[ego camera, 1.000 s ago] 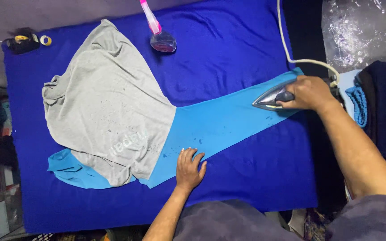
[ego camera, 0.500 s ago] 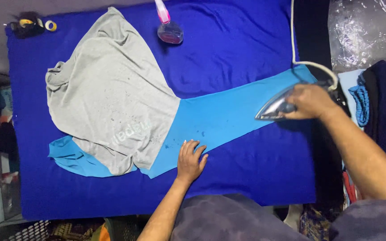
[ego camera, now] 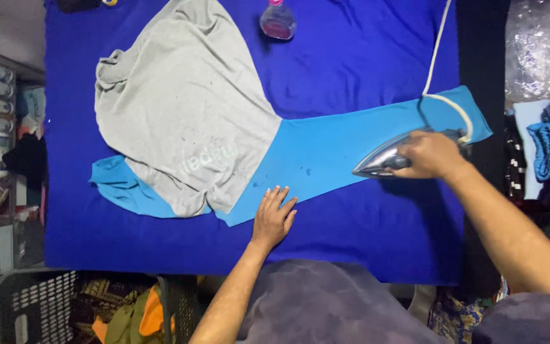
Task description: Iron a long-sleeved shirt and fold it neatly on a table.
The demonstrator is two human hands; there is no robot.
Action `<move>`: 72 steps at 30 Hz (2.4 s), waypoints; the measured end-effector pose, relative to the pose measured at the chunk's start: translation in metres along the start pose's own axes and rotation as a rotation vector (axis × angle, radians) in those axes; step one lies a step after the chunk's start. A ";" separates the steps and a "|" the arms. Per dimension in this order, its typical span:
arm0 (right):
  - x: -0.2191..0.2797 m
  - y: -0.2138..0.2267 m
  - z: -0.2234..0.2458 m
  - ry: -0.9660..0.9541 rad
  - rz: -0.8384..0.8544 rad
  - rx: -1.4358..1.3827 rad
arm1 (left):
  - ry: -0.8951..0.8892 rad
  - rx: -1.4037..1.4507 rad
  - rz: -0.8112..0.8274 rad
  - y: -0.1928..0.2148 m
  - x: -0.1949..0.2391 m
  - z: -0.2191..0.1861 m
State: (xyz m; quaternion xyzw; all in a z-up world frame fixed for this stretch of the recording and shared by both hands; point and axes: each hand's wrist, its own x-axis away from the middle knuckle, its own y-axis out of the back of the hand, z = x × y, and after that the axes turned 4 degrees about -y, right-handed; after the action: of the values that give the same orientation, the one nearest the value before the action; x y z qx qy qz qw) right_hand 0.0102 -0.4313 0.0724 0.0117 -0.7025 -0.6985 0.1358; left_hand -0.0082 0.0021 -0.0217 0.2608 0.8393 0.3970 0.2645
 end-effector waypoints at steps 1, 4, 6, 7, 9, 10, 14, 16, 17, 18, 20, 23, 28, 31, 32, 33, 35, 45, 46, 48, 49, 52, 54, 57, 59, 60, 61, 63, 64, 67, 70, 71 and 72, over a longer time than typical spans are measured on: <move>-0.004 -0.001 0.014 0.006 -0.001 0.000 | 0.005 -0.003 -0.003 0.001 0.006 0.002; -0.017 -0.003 0.059 0.074 -0.046 -0.053 | 0.034 -0.024 -0.016 0.005 0.022 0.007; -0.027 -0.005 0.090 0.142 -0.007 -0.053 | 0.059 -0.033 -0.060 0.009 0.032 0.011; -0.031 -0.005 0.105 0.150 -0.008 -0.052 | 0.065 -0.036 -0.064 0.011 0.036 0.012; -0.038 -0.005 0.136 0.183 -0.028 -0.107 | 0.088 -0.059 -0.076 0.015 0.045 0.014; -0.043 -0.015 0.138 0.192 -0.029 -0.106 | 0.095 -0.062 -0.080 0.016 0.048 0.016; -0.070 -0.009 0.151 0.175 -0.143 -0.036 | 0.136 -0.119 -0.109 0.028 0.068 0.021; -0.088 0.004 0.156 0.040 -0.045 -0.015 | 0.169 -0.150 -0.118 0.035 0.078 0.026; -0.095 0.005 0.155 0.027 -0.083 -0.043 | 0.180 -0.155 -0.147 0.037 0.083 0.028; -0.103 0.005 0.154 0.013 -0.120 -0.072 | 0.190 -0.161 -0.176 0.038 0.087 0.030; -0.108 0.010 0.175 0.039 -0.071 -0.057 | 0.201 -0.141 -0.203 0.038 0.096 0.033; -0.110 0.010 0.217 0.133 -0.027 -0.054 | 0.207 -0.118 -0.271 0.039 0.097 0.034; -0.110 -0.009 0.263 0.287 -0.119 -0.161 | 0.246 -0.114 -0.362 0.037 0.101 0.036; -0.114 -0.001 0.273 0.190 -0.172 -0.230 | 0.263 -0.106 -0.429 0.036 0.101 0.038; -0.114 0.005 0.277 0.204 -0.121 -0.186 | 0.281 -0.075 -0.461 0.032 0.104 0.041; -0.113 0.010 0.280 0.217 -0.072 -0.142 | 0.297 -0.045 -0.493 0.028 0.105 0.045; -0.104 0.006 0.286 0.316 -0.088 -0.157 | 0.309 -0.041 -0.489 0.026 0.107 0.047; -0.108 -0.005 0.215 0.119 -0.236 -0.144 | 0.345 -0.098 -0.442 0.045 0.092 0.036; -0.113 -0.004 0.199 0.111 -0.238 -0.142 | 0.338 -0.095 -0.439 0.047 0.090 0.034; -0.121 -0.003 0.166 -0.133 -0.244 -0.035 | 0.347 -0.228 -0.407 0.051 0.084 0.033; -0.127 -0.007 0.152 -0.142 -0.246 -0.035 | 0.339 -0.226 -0.404 0.057 0.070 0.027; -0.137 -0.013 0.125 -0.276 -0.297 -0.061 | 0.263 -0.272 -0.390 0.063 0.032 0.015; -0.137 -0.006 0.124 -0.322 -0.248 -0.097 | 0.152 -0.118 -0.360 0.048 0.005 0.016; -0.114 0.009 0.146 -0.327 -0.149 -0.119 | 0.072 -0.061 -0.304 0.019 -0.032 0.005; -0.094 0.001 0.149 -0.340 -0.191 -0.133 | 0.031 -0.055 -0.267 -0.001 -0.048 0.005; -0.084 -0.003 0.151 -0.324 -0.230 -0.151 | 0.015 -0.062 -0.238 -0.011 -0.055 0.005; -0.074 -0.009 0.145 -0.353 -0.228 -0.147 | -0.006 -0.047 -0.226 -0.017 -0.065 0.001; -0.058 -0.022 0.133 -0.294 -0.307 -0.151 | -0.031 -0.091 -0.175 -0.030 -0.083 -0.006; -0.051 -0.021 0.123 -0.319 -0.307 -0.148 | -0.050 -0.079 -0.164 -0.036 -0.092 -0.007; -0.037 -0.010 0.090 -0.417 -0.371 -0.126 | -0.060 -0.124 -0.073 -0.051 -0.120 -0.008; -0.028 -0.003 0.046 -0.623 -0.265 -0.113 | -0.001 -0.193 0.088 -0.058 -0.137 -0.004; -0.023 -0.007 0.028 -0.704 -0.257 -0.079 | 0.039 -0.213 0.144 -0.056 -0.139 -0.006; -0.018 -0.011 0.011 -0.784 -0.248 -0.045 | 0.078 -0.233 0.201 -0.054 -0.140 -0.007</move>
State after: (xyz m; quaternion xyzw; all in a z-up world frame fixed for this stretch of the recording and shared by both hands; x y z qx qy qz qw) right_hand 0.0230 -0.4172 0.0591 -0.1738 -0.6788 -0.6763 -0.2273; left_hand 0.0767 -0.1222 -0.0286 0.2953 0.7669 0.5261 0.2190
